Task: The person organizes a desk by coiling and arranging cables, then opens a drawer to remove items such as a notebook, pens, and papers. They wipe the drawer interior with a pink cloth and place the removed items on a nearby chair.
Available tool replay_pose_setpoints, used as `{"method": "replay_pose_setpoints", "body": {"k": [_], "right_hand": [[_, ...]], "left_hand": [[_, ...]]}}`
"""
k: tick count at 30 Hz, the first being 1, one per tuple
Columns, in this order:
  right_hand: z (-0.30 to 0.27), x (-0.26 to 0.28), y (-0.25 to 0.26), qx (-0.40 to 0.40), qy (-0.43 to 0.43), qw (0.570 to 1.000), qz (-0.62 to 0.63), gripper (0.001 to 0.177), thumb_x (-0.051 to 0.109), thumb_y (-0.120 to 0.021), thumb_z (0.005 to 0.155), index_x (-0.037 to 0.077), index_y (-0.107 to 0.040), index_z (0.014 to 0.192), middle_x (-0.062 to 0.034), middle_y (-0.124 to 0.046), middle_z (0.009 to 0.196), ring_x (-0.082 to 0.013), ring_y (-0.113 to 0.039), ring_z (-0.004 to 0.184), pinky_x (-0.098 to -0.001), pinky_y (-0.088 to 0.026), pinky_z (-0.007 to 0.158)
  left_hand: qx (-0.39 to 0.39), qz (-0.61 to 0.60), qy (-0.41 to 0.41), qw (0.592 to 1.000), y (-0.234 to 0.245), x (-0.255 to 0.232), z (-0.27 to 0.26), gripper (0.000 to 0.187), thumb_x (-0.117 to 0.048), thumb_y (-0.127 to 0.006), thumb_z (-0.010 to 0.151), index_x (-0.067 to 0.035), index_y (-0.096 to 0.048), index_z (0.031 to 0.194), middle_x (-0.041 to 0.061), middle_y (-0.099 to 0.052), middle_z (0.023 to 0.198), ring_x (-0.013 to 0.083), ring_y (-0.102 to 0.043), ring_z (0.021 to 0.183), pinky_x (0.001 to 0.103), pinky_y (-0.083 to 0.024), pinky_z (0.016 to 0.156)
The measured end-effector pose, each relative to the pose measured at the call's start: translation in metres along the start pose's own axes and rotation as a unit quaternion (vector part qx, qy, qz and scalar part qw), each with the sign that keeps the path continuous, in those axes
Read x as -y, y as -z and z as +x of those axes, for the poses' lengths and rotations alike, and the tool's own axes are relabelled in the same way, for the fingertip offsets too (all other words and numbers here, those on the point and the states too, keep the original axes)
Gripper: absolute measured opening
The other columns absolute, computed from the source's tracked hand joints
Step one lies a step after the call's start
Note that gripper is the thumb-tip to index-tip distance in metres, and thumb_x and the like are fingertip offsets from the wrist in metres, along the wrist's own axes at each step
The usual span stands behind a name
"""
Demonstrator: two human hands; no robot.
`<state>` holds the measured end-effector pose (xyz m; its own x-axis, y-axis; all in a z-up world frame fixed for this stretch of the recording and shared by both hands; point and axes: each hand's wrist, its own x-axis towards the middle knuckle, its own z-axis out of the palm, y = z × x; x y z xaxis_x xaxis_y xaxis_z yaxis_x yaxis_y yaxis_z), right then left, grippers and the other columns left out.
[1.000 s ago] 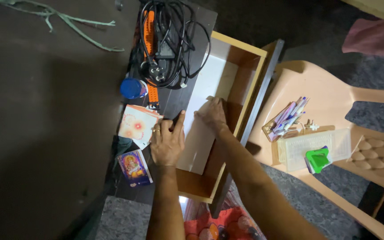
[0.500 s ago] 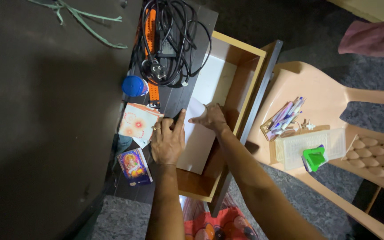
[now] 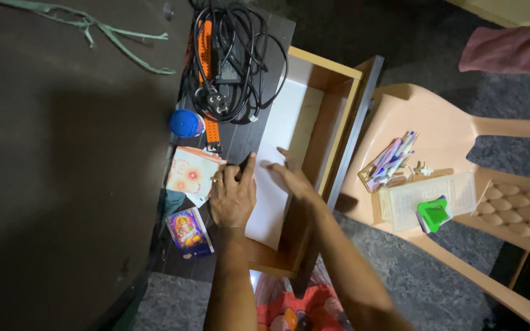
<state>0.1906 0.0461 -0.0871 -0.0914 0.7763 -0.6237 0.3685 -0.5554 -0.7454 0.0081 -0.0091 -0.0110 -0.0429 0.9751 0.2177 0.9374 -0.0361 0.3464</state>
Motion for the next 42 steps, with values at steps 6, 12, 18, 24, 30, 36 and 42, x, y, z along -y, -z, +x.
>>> {"method": "replay_pose_setpoints", "body": {"k": [6, 12, 18, 24, 30, 36, 42], "right_hand": [[-0.055, -0.07, -0.049, 0.127, 0.015, 0.928, 0.349, 0.066, 0.034, -0.061, 0.089, -0.005, -0.054, 0.142, -0.0157, -0.065, 0.134, -0.0253, -0.06, 0.124, -0.0419, -0.045, 0.106], [-0.03, -0.152, -0.11, -0.039, -0.107, 0.98, 0.165, 0.044, 0.027, -0.071, 0.088, -0.008, -0.069, 0.115, -0.0165, -0.073, 0.101, -0.0217, -0.064, 0.08, -0.0369, -0.048, 0.069], [-0.013, -0.136, -0.092, -0.132, -0.18, 0.96, 0.17, 0.039, 0.023, -0.085, 0.08, -0.009, -0.075, 0.098, -0.0116, -0.075, 0.08, -0.02, -0.068, 0.062, -0.0351, -0.054, 0.054], [-0.061, -0.051, -0.056, -0.125, -0.093, 0.988, 0.005, 0.039, 0.028, -0.084, 0.085, -0.007, -0.076, 0.1, -0.0175, -0.075, 0.078, -0.0238, -0.07, 0.065, -0.0385, -0.055, 0.063], [-0.119, 0.022, -0.021, -0.239, 0.026, 0.968, -0.078, 0.036, 0.021, -0.076, 0.087, 0.0, -0.068, 0.115, -0.0194, -0.078, 0.093, -0.024, -0.077, 0.073, -0.0372, -0.062, 0.071], [-0.159, 0.043, 0.044, -0.285, 0.06, 0.956, -0.012, 0.043, 0.018, -0.075, 0.089, -0.003, -0.06, 0.124, -0.0206, -0.077, 0.097, -0.0259, -0.077, 0.081, -0.0384, -0.063, 0.071], [-0.181, 0.01, 0.134, -0.34, 0.044, 0.916, 0.206, 0.057, 0.011, -0.074, 0.089, -0.007, -0.048, 0.137, -0.0245, -0.064, 0.121, -0.0342, -0.066, 0.108, -0.0436, -0.058, 0.09]], "left_hand": [[-0.018, 0.027, -0.005, 0.999, -0.005, 0.001, -0.004, 0.05, -0.025, -0.068, 0.095, -0.034, -0.06, 0.144, 0.003, -0.052, 0.101, 0.0285, -0.06, 0.105, 0.045, -0.056, 0.089], [0.019, 0.015, 0.014, 1.0, -0.008, 0.001, -0.005, 0.05, -0.026, -0.069, 0.094, -0.036, -0.063, 0.142, 0.003, -0.054, 0.099, 0.0278, -0.058, 0.096, 0.045, -0.056, 0.083], [0.027, 0.022, 0.022, 0.999, -0.004, -0.001, -0.003, 0.049, -0.026, -0.07, 0.093, -0.035, -0.064, 0.141, 0.002, -0.054, 0.098, 0.0272, -0.058, 0.095, 0.044, -0.055, 0.083], [0.009, 0.012, 0.013, 1.0, -0.003, -0.002, -0.002, 0.05, -0.024, -0.069, 0.091, -0.033, -0.064, 0.14, 0.002, -0.055, 0.1, 0.027, -0.059, 0.096, 0.044, -0.055, 0.083], [0.004, 0.009, 0.008, 1.0, -0.002, -0.001, -0.003, 0.048, -0.027, -0.07, 0.093, -0.034, -0.065, 0.141, 0.002, -0.055, 0.098, 0.0268, -0.059, 0.094, 0.045, -0.055, 0.083], [-0.031, 0.021, 0.007, 0.999, -0.004, -0.007, -0.007, 0.048, -0.028, -0.069, 0.094, -0.036, -0.063, 0.142, 0.003, -0.055, 0.099, 0.0274, -0.061, 0.097, 0.043, -0.056, 0.081], [-0.031, 0.027, -0.009, 0.999, -0.004, -0.009, -0.007, 0.046, -0.029, -0.069, 0.097, -0.033, -0.064, 0.142, 0.003, -0.055, 0.098, 0.0276, -0.061, 0.095, 0.044, -0.056, 0.08]]}}
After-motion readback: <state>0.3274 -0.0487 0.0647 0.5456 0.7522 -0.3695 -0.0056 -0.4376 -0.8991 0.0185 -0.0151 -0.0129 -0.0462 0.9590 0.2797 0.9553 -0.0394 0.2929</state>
